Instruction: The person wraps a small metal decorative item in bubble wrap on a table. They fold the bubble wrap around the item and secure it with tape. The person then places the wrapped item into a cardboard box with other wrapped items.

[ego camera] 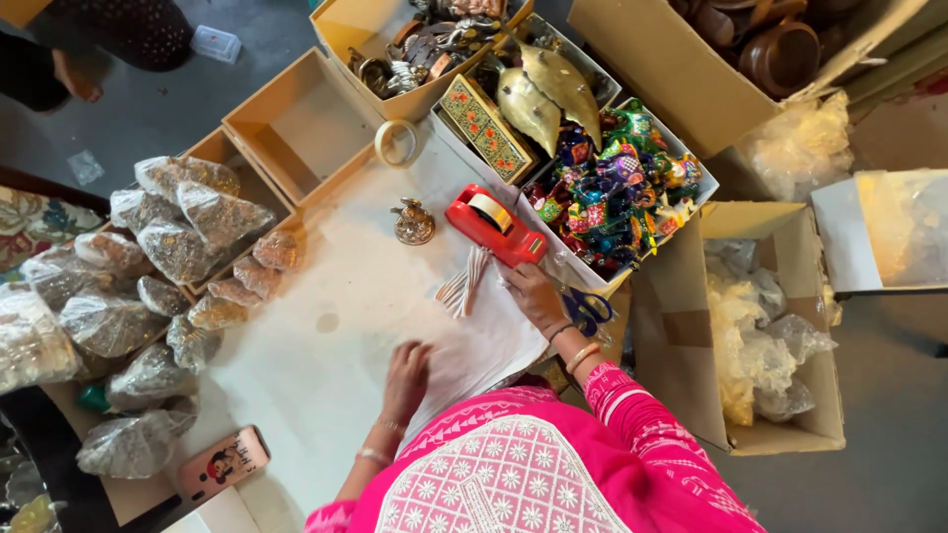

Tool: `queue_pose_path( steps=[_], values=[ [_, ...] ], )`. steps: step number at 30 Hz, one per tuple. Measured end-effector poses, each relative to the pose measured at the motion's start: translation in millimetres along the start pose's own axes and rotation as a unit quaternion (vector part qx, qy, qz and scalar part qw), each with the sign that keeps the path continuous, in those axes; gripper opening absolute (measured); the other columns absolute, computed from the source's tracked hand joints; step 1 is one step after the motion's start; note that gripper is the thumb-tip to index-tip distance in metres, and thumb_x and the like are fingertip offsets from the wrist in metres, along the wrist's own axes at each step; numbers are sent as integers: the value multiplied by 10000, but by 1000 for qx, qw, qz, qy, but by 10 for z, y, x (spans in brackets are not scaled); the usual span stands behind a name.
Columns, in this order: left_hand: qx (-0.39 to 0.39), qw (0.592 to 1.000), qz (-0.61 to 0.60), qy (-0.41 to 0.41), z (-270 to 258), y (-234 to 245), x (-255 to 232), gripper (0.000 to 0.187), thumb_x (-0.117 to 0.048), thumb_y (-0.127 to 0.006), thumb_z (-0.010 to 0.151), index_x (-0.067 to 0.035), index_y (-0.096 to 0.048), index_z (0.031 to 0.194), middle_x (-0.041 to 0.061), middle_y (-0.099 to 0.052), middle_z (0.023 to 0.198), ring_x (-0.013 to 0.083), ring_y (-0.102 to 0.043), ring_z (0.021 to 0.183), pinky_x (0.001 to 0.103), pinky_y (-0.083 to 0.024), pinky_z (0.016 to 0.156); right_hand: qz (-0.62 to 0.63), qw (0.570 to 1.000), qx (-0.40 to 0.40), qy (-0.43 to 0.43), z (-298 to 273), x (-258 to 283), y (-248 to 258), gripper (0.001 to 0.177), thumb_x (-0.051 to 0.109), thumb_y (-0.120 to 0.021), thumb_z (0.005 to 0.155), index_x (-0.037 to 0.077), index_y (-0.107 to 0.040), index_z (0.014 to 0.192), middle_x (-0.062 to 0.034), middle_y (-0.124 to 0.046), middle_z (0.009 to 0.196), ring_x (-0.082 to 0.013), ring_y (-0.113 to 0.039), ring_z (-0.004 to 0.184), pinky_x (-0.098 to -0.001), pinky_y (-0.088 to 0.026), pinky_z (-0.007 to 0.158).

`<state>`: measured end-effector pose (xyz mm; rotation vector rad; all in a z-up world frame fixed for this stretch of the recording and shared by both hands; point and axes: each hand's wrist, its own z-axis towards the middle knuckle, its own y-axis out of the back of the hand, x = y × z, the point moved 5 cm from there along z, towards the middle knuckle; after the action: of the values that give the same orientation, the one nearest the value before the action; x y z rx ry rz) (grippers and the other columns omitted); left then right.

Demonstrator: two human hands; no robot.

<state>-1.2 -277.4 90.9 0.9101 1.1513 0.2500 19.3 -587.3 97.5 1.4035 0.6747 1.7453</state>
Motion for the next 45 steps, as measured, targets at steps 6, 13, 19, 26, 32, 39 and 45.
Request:
queue_pose_path(
  steps=[6,13,19,26,32,39,45],
  values=[
    [118,985,-28,-123,940,-411,-748,530,-44,-660,845,-127,-587,1363,214,-491,1423,404,-518,1244,465,-485,1016,31,998,25,55,-213,191,117,161,222,-732,919,129,-728,1050,-85,-682,1065,-316,-621,1030,-454,-478,980],
    [208,952,82,-209,1475,-1387,-322,446,31,-559,852,-59,-634,1283,152,-613,1242,371,-531,1233,415,-484,1036,-27,990,-139,-10,117,171,666,646,197,-770,852,49,-491,1415,-220,-535,1344,-425,-534,1209,-495,-442,1037],
    [185,969,-1,-164,1563,-1026,-400,212,44,-555,819,-46,-695,950,124,-655,983,335,-614,1006,433,-517,873,-27,996,-20,-80,393,-140,403,617,189,-829,802,104,-536,1338,-166,-557,1275,-378,-587,1206,-433,-504,1001],
    [170,976,-43,-128,1137,-462,-423,151,6,-607,863,-54,-712,953,118,-657,913,333,-617,934,422,-510,822,3,993,-72,-90,391,-182,310,633,174,-843,779,112,-531,1326,-145,-572,1271,-373,-589,1198,-446,-510,993],
    [51,993,-81,-62,659,88,-251,72,-66,-771,851,-51,-714,892,90,-684,854,311,-643,872,403,-538,758,-18,992,-68,-100,386,-126,331,659,169,-830,801,121,-513,1377,-163,-558,1303,-386,-572,1234,-436,-496,982],
    [-50,988,-121,85,489,344,-16,173,30,-736,827,-60,-729,975,82,-674,899,224,-682,799,349,-557,703,-65,994,-79,30,420,369,314,609,193,-823,836,137,-541,1373,-145,-478,1393,-377,-480,1305,-515,-421,1113],
    [-67,966,-223,110,694,460,-109,223,96,-693,833,-16,-678,1026,76,-618,1017,191,-702,858,311,-599,730,193,970,89,116,445,910,-159,687,306,-884,703,90,-616,1297,-141,-570,1208,-355,-518,1151,-482,-422,1029]
  ],
)
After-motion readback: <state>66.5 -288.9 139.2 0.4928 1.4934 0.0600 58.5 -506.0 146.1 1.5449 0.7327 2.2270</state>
